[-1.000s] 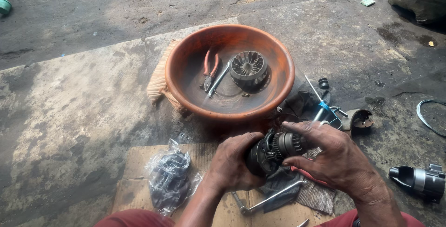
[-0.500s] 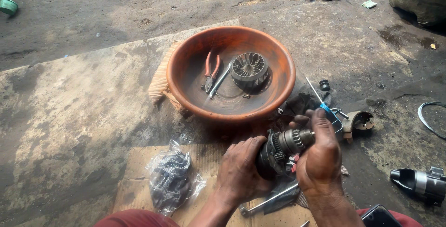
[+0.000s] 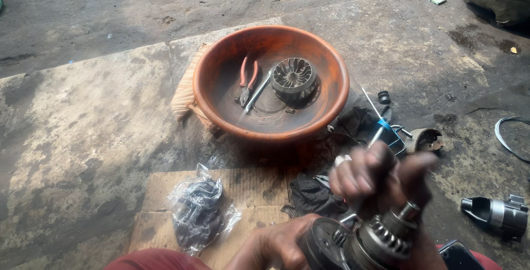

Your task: The person disassembles a small electric motor using a T-handle wrench and pliers, removes the rotor, and then reassembles the motor housing and rotor. The person tightens the housing bolts and secures the rotor with a nut.

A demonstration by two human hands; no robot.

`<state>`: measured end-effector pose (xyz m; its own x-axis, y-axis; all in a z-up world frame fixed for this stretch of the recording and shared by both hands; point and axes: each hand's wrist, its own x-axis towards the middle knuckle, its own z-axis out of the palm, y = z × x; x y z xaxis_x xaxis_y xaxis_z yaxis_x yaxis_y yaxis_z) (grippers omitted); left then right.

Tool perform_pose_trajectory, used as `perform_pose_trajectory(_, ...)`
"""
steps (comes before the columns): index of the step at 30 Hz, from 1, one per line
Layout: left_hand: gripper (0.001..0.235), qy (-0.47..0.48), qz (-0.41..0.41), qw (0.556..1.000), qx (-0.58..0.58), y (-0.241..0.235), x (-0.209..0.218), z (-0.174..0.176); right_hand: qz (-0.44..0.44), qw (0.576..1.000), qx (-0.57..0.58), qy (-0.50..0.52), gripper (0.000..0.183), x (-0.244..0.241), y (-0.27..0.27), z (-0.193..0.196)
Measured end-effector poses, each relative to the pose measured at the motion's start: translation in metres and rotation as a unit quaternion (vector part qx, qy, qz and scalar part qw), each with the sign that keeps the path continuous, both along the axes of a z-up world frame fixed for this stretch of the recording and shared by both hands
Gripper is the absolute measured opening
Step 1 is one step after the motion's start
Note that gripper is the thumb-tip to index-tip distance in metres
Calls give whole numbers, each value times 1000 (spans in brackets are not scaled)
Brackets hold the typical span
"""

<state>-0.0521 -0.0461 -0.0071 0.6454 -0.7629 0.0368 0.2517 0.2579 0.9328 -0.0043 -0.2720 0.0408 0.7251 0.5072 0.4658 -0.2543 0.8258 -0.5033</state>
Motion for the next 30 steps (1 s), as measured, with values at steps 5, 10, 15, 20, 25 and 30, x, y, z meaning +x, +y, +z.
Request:
perform_pose_trajectory(5,82,5,134,990,36,-9,-11,25,-197,919,-273,204,57,0,9,36)
perform_pose_trajectory(10,75,-168,356,818,420,-19,-4,53,-322,831,-321,320,45,1,37,23)
perform_pose_trajectory(15,78,-347,265,787,436,-12,-1,49,-424,734,-310,431,36,9,45,-20)
perform_pose_trajectory(20,73,-129,166,935,286,-5,-4,14,-233,940,-175,177,65,3,6,-4)
perform_pose_trajectory(25,79,80,-49,985,-147,-34,-7,-25,48,994,67,78,80,2,24,10)
perform_pose_trajectory(30,86,26,66,992,-106,-17,-19,-11,-136,954,-86,252,81,5,18,20)
